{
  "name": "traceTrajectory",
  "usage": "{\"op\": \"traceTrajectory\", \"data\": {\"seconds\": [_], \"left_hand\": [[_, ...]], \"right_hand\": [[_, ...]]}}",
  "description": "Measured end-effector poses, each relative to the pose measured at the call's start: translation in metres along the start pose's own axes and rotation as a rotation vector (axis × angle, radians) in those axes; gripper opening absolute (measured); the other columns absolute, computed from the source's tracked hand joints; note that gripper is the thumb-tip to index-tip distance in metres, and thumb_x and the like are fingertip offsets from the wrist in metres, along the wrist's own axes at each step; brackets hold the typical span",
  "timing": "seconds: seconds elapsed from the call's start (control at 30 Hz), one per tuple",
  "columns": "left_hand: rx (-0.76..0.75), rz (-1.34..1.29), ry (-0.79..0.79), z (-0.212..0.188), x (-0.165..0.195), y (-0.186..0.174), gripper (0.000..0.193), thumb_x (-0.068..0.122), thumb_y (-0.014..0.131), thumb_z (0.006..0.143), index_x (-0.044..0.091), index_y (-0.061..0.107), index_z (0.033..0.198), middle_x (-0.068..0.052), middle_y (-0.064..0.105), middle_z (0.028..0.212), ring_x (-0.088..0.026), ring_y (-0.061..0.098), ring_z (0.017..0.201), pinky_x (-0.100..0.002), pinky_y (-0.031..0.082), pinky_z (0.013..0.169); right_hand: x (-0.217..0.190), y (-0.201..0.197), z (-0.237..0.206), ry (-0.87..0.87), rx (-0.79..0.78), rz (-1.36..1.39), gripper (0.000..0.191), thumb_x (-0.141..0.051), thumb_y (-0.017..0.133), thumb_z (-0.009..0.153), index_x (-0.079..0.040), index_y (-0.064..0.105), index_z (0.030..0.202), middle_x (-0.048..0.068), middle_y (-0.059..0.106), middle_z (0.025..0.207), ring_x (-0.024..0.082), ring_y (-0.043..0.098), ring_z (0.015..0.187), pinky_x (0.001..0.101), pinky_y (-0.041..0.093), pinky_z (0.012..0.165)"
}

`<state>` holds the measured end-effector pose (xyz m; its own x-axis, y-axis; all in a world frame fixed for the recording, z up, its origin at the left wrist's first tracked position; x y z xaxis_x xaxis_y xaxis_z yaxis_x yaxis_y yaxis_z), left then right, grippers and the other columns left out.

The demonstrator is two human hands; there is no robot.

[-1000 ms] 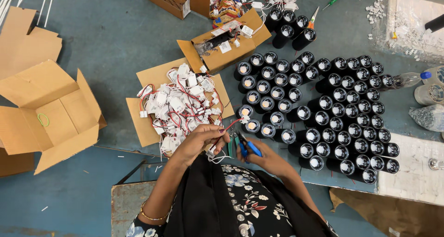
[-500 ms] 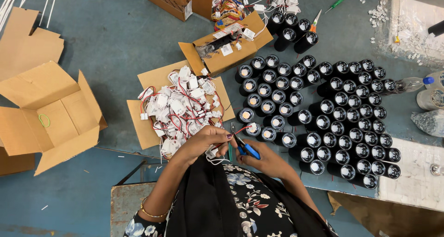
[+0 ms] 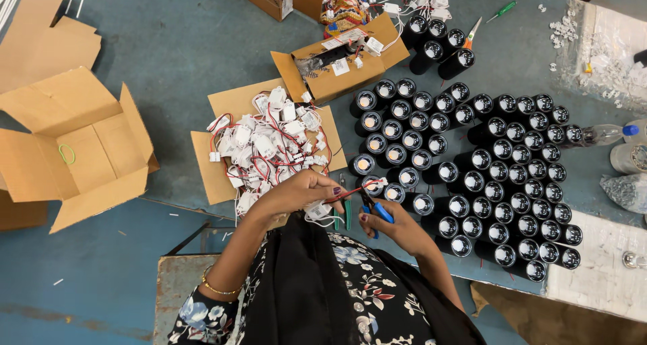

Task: The person sits at a factory workbench assembling LED bulb components. They pick white driver boards with red and black wires from a pile, use pliers to strip and twist the wire ends, connect the wires, and place the prepared drivers among rows of black bulb housings on the table.

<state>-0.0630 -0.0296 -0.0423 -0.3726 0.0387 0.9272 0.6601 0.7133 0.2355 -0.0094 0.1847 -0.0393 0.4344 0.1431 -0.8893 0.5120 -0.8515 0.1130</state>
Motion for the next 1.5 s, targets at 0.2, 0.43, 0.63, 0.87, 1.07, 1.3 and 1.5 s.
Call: {"op": "traceTrajectory", "data": {"seconds": [0.2, 0.43, 0.63, 0.87, 1.07, 1.3, 1.5], "left_hand": [[0.010, -0.105, 0.024, 0.001, -0.004, 0.006, 0.031, 0.028, 0.065, 0.097, 0.002, 0.077, 0.109, -0.006, 0.079, 0.093, -0.005, 0.070, 0.085, -0.023, 0.052, 0.084], [0.038, -0.117, 0.066, 0.007, -0.021, 0.004, 0.029, 0.023, 0.070, 0.097, -0.005, 0.077, 0.105, -0.007, 0.078, 0.091, -0.009, 0.069, 0.084, -0.026, 0.054, 0.080], [0.031, -0.134, 0.153, 0.016, -0.033, 0.006, 0.026, 0.015, 0.072, 0.094, -0.006, 0.074, 0.109, -0.010, 0.078, 0.090, -0.012, 0.073, 0.082, -0.025, 0.057, 0.077], [0.033, -0.124, 0.171, 0.012, -0.032, 0.009, 0.026, 0.015, 0.072, 0.093, -0.005, 0.073, 0.109, -0.008, 0.077, 0.091, -0.012, 0.073, 0.084, -0.025, 0.057, 0.079], [0.019, -0.157, 0.184, 0.006, -0.032, 0.012, 0.026, 0.015, 0.074, 0.094, -0.006, 0.073, 0.110, -0.008, 0.076, 0.094, -0.011, 0.072, 0.085, -0.026, 0.056, 0.081], [0.042, -0.206, 0.186, 0.002, -0.037, 0.012, 0.023, 0.009, 0.070, 0.093, -0.006, 0.073, 0.110, -0.007, 0.076, 0.095, -0.011, 0.072, 0.085, -0.026, 0.057, 0.081], [0.055, -0.207, 0.178, 0.000, -0.040, 0.012, 0.022, 0.009, 0.071, 0.093, -0.006, 0.073, 0.109, -0.008, 0.076, 0.092, -0.011, 0.072, 0.083, -0.025, 0.057, 0.080]], "right_hand": [[-0.004, 0.006, -0.001, -0.004, 0.023, -0.104, 0.019, -0.018, 0.066, 0.097, 0.001, 0.066, 0.095, 0.006, 0.070, 0.080, 0.012, 0.063, 0.071, 0.0287, 0.053, 0.069], [-0.002, 0.014, 0.002, 0.012, 0.019, -0.150, 0.018, -0.018, 0.066, 0.096, 0.000, 0.066, 0.096, 0.007, 0.073, 0.083, 0.013, 0.068, 0.073, 0.0287, 0.056, 0.071], [-0.003, 0.017, -0.001, 0.018, 0.013, -0.136, 0.017, -0.017, 0.066, 0.096, 0.000, 0.066, 0.098, 0.007, 0.072, 0.084, 0.013, 0.068, 0.074, 0.0286, 0.056, 0.071], [-0.008, 0.024, -0.007, 0.020, -0.011, -0.137, 0.018, -0.017, 0.067, 0.095, 0.001, 0.065, 0.100, 0.007, 0.071, 0.083, 0.013, 0.067, 0.074, 0.0286, 0.056, 0.072], [-0.006, 0.029, -0.008, 0.019, -0.034, -0.132, 0.023, -0.021, 0.068, 0.095, 0.001, 0.066, 0.104, 0.007, 0.071, 0.082, 0.013, 0.067, 0.076, 0.0293, 0.055, 0.074], [-0.006, 0.032, -0.007, 0.048, -0.025, -0.140, 0.028, -0.023, 0.070, 0.093, 0.001, 0.065, 0.107, 0.007, 0.073, 0.084, 0.013, 0.069, 0.079, 0.0304, 0.057, 0.077], [-0.012, 0.034, -0.010, 0.021, -0.026, -0.235, 0.028, -0.018, 0.071, 0.092, 0.000, 0.063, 0.112, 0.006, 0.070, 0.086, 0.012, 0.067, 0.079, 0.0291, 0.055, 0.079]]}}
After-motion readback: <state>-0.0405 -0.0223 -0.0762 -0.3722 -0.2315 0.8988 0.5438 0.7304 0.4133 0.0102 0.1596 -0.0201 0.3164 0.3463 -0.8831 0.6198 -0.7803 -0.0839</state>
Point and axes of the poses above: each hand's wrist, its own z-axis towards the middle knuckle, its own y-axis out of the palm, x = y × z, the point moved 5 cm from there along z, towards the middle knuckle
